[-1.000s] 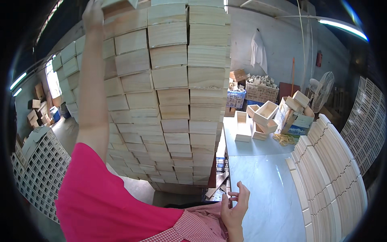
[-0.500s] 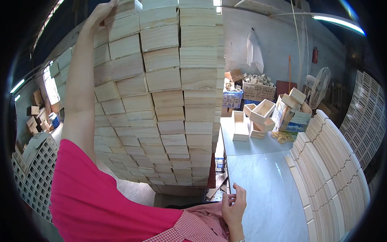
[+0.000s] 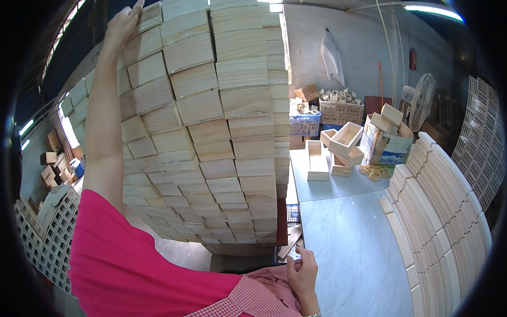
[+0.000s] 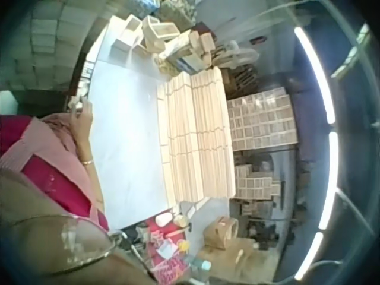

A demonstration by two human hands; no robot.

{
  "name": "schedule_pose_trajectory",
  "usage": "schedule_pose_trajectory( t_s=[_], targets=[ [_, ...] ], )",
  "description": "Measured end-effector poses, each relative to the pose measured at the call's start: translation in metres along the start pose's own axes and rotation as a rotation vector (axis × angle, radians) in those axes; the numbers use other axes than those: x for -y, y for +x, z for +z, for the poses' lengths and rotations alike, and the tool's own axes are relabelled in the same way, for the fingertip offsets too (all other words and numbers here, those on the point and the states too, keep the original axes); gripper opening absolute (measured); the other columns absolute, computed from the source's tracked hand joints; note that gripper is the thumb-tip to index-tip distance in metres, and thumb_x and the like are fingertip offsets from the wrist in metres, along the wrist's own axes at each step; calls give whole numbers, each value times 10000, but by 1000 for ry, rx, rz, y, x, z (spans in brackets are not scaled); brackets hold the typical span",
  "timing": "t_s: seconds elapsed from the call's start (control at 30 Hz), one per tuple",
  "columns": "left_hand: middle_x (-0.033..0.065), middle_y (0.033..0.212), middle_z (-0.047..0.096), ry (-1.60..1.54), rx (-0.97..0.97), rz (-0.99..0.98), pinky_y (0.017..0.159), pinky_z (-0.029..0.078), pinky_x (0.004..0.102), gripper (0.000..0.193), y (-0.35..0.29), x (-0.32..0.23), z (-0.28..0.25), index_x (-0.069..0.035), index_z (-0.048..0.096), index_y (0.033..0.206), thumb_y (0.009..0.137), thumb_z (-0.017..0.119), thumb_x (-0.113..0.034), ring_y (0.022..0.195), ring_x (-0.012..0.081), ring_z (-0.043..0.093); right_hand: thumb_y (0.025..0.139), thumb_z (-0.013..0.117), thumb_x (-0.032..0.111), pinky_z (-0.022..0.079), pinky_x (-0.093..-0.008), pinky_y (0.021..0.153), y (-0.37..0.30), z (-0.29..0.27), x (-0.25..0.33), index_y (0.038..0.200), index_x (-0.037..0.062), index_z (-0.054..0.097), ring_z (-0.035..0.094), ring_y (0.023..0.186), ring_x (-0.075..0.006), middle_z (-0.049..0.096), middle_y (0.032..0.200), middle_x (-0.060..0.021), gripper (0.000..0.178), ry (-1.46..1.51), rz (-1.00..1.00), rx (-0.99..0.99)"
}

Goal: The person assembles small wooden boxes by applying glue to the frame edges and attaching a wooden base. They use a pneumatic nail gun to secure the base to the frame and pliers to trim excess material. The person repeats this process for multiple units, stacking the finished boxes on a nearby table.

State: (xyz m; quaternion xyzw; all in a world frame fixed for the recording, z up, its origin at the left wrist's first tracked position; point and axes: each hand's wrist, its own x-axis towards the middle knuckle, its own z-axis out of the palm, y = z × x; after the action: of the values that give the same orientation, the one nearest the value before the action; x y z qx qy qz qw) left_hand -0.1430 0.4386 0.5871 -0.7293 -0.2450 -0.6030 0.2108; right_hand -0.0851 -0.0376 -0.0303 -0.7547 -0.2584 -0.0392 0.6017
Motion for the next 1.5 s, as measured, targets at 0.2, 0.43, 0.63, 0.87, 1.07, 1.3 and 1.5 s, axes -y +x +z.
schedule_pose_trajectory(
  t_s=[0.2,0.43,0.63,0.87,1.07,1.3,1.5],
  targets=[
    [195,1038,732,-1,-223,333,858,541,552,462,-16,-114,-15,-56,697,1140,1028,518,-466,965,417,701,896,732,42,571,-283,591,3,-3,-10,1155,-51,659,698,685,-176,673,993,-146,284,-24,9,19],
    [223,915,736,57,-159,418,767,575,550,470,-23,-155,15,-62,746,971,1080,416,-379,868,450,706,894,736,57,572,-296,592,-1,2,-22,1175,-66,667,717,667,-195,725,903,-148,315,35,35,36],
    [235,796,717,-43,-311,475,723,565,566,589,-21,-149,25,-35,734,774,1089,401,-404,778,471,696,890,734,59,571,-305,592,-1,1,-28,1167,-62,680,717,660,-201,725,873,-154,307,45,85,79],
    [235,818,720,-65,-320,463,720,563,566,591,-22,-148,24,-30,729,800,1090,396,-422,787,471,695,892,730,61,572,-308,597,0,4,-27,1165,-58,680,718,651,-200,725,847,-144,302,49,95,102],
    [226,913,735,-31,-197,388,803,555,554,583,-23,-153,14,-35,727,826,1089,397,-437,917,441,701,894,734,78,572,-321,605,-3,4,-28,1158,-49,677,725,650,-211,727,810,-130,298,29,107,131],
    [191,1003,725,10,-236,508,841,556,526,475,-8,-203,-3,-65,715,1000,1073,434,-441,978,400,696,896,736,89,570,-305,617,-5,10,-27,1158,-57,685,720,657,-178,737,801,-128,305,36,109,176],
    [188,1002,746,77,-115,614,812,576,518,359,0,-243,49,-103,681,1170,1055,453,-356,956,394,718,883,755,131,572,-340,630,-10,14,-22,1146,-51,681,740,675,-240,742,824,-141,329,44,119,171]
  ],
)
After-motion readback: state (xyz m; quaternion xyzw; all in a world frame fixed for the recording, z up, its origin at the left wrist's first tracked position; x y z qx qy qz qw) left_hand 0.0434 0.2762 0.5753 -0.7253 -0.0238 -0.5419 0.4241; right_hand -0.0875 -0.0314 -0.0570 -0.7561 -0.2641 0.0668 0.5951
